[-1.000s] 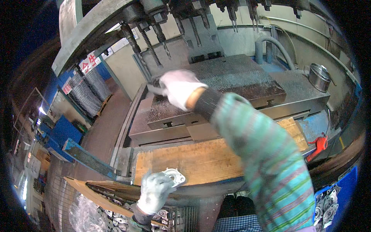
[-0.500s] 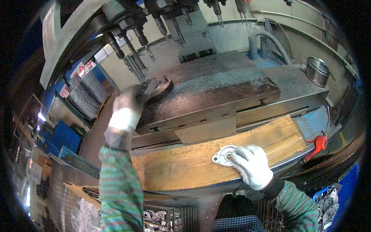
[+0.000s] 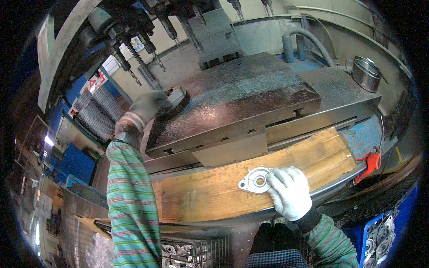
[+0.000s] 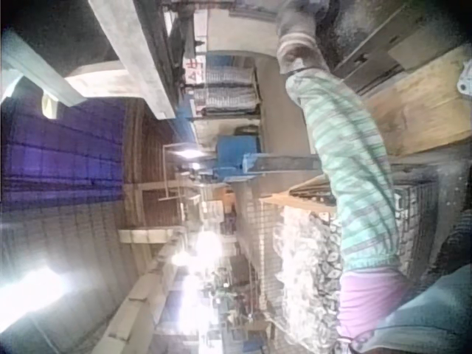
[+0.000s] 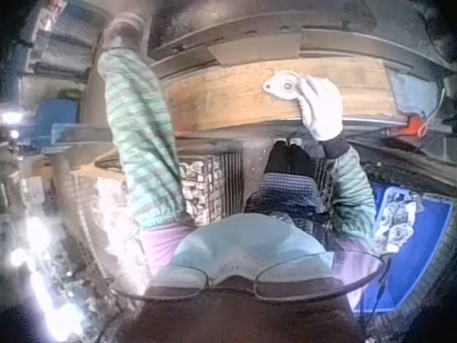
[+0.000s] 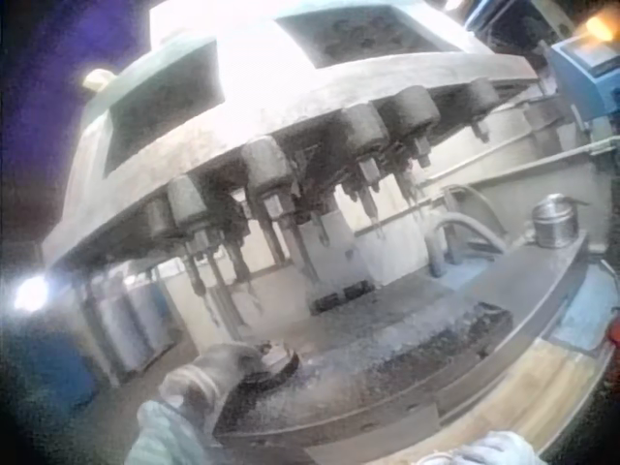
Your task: The person de-burrs and polishes metal flanges by hand using a de-burring tool at a fabrication station.
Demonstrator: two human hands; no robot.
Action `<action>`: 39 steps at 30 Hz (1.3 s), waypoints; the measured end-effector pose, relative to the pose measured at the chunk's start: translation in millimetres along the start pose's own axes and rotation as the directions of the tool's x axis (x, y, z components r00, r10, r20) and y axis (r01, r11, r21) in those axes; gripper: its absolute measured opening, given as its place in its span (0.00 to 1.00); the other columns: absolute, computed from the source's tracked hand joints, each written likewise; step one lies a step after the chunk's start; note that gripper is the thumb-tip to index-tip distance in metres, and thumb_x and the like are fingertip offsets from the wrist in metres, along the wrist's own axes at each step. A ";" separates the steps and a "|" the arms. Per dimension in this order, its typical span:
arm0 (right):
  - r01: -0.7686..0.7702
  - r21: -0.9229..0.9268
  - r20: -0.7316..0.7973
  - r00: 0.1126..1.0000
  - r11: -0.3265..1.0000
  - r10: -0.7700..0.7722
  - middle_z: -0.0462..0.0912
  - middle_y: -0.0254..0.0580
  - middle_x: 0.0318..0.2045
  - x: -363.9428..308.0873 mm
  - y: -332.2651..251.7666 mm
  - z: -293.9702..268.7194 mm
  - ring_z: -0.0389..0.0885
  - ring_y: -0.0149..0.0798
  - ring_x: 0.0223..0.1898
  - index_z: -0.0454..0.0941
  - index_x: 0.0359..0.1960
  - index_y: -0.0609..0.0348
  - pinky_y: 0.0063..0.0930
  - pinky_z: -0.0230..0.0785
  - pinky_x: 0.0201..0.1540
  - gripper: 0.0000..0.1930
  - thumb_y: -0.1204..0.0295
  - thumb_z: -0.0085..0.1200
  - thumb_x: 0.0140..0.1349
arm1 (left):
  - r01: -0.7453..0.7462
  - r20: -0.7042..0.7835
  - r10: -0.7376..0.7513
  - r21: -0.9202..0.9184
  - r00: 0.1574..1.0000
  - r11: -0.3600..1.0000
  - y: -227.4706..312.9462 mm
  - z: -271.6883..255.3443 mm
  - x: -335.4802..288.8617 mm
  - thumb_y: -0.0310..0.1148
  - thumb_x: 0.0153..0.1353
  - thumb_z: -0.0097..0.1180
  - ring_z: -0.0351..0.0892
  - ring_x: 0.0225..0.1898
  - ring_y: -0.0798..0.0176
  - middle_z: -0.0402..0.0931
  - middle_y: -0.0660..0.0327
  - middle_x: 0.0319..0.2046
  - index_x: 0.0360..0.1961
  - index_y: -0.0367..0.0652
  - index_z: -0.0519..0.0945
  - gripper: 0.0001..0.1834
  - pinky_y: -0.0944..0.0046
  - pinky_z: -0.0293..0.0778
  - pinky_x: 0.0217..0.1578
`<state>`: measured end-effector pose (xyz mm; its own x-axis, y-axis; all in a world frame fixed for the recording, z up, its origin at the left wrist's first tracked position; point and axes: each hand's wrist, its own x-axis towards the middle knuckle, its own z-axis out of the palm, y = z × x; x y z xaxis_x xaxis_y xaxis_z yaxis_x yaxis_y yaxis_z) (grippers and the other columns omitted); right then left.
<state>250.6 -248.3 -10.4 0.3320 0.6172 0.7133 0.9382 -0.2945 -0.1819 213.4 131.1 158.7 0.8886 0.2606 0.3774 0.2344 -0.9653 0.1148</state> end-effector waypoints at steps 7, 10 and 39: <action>-0.007 0.010 0.051 0.999 1.000 0.007 0.75 0.43 0.38 -2.2 -1.9 -0.9 0.72 0.46 0.38 0.72 0.38 0.59 0.40 0.63 0.46 0.15 0.71 0.55 0.46 | 0.078 0.090 -0.075 -0.026 0.993 0.997 -11.4 6.5 1.8 0.35 0.52 0.57 0.76 0.41 0.57 0.78 0.54 0.35 0.41 0.42 0.77 0.15 0.65 0.69 0.43; 0.032 0.021 0.001 0.999 0.999 -0.032 0.75 0.45 0.38 -2.0 -4.2 -0.5 0.72 0.47 0.39 0.72 0.39 0.60 0.40 0.63 0.46 0.16 0.72 0.54 0.46 | 0.112 0.014 -0.114 0.094 0.993 0.989 -10.0 -2.5 -5.5 0.35 0.52 0.57 0.76 0.41 0.59 0.78 0.55 0.35 0.42 0.42 0.77 0.16 0.66 0.69 0.44; 0.096 0.155 -0.275 0.960 0.983 -0.050 0.74 0.54 0.35 -19.2 6.2 10.0 0.72 0.53 0.36 0.66 0.49 0.66 0.41 0.65 0.41 0.22 0.79 0.47 0.49 | -0.218 0.314 0.249 -0.128 0.916 0.967 221.1 94.3 -139.6 0.54 0.41 0.59 0.71 0.47 0.48 0.71 0.47 0.46 0.52 0.38 0.67 0.41 0.56 0.67 0.47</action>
<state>251.0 -254.7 -32.0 0.2447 0.4070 0.8800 0.9695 -0.1170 -0.2154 178.3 -120.0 44.7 0.9963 -0.0054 0.0859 -0.0179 -0.9891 0.1463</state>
